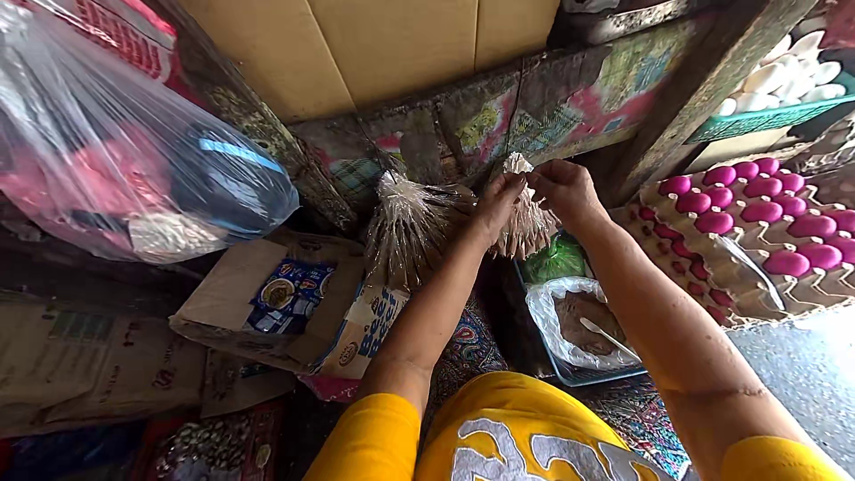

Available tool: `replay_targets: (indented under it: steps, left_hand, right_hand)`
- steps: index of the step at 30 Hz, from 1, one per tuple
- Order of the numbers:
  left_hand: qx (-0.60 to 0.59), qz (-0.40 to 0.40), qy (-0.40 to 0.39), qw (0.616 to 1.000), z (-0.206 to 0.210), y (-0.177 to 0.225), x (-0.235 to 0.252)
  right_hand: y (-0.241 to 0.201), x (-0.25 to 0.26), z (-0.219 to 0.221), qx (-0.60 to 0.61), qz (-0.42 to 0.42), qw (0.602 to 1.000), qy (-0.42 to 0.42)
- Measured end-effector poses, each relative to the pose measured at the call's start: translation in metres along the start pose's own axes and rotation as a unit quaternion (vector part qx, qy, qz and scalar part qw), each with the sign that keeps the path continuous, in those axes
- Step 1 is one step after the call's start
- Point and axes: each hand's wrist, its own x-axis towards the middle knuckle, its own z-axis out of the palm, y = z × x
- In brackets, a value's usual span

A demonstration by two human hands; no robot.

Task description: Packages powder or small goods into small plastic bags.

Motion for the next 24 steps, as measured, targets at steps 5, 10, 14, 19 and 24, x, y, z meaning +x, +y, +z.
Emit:
replay_targets:
  steps: [5,10,14,19,24]
  left_hand:
    - [0.041,-0.003,0.025,0.999,-0.004,0.003,0.016]
    - [0.146,0.015,0.044,0.988,-0.006,0.004,0.035]
    - [0.279,0.018,0.078,0.957,-0.001,0.011,0.044]
    - [0.377,-0.007,0.122,0.918,0.007,0.017,0.044]
    - [0.326,0.03,0.127,0.936,0.004,0.008,0.049]
  right_hand:
    - [0.003,0.016,0.005,0.0,0.034,0.999,0.012]
    - [0.004,0.031,0.011,-0.014,0.072,0.996,0.04]
    - [0.013,0.045,0.013,-0.048,0.066,0.995,0.053]
    - [0.02,0.056,0.014,-0.11,0.035,0.992,0.051]
    - [0.021,0.065,0.017,-0.117,0.04,0.991,0.054]
